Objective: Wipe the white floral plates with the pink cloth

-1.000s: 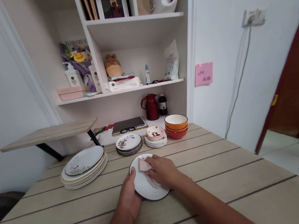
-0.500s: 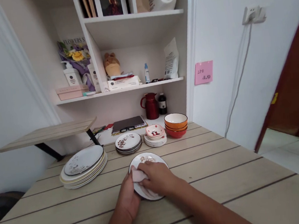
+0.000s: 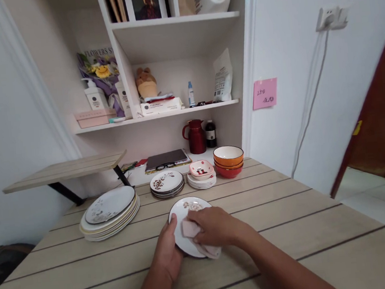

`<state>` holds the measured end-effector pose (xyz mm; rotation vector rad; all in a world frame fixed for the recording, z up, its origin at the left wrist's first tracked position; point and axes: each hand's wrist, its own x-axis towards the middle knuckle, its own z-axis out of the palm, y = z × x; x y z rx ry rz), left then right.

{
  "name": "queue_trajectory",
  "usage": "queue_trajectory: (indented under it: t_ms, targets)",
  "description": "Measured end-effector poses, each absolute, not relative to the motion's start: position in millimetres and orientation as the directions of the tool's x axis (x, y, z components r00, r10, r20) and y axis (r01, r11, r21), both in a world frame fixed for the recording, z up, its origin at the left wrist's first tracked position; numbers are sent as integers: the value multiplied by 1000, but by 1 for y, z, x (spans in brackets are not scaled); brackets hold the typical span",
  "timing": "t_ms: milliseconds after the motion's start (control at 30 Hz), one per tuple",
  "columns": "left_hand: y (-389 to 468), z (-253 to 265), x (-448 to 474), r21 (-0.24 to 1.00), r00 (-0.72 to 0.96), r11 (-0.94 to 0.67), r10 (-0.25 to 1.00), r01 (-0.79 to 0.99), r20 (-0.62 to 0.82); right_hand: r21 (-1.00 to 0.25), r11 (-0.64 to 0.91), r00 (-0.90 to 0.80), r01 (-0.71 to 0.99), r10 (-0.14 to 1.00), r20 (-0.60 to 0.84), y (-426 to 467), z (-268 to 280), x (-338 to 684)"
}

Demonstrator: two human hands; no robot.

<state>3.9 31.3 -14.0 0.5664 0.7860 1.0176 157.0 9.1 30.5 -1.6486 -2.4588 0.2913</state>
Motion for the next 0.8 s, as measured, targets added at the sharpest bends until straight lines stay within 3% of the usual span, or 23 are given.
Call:
queue_trajectory:
  t_ms: [200,433,667,800]
  targets:
    - [35,-18,5,711,301,406,912,-574,-277,-299,322,-284,898,945,164,14,23,137]
    - [31,-15,3,762,292,420,905,-493,-311,-247,149,-133,958,988,79,21,26,158]
    - [32,-17,4,755,303,408,909,-514,-285,-244,371,-358,896,928,97,9,27,151]
    - [34,-18,6,740,299,377,922,-558,-245,-282,370,-335,885,928,165,10,24,137]
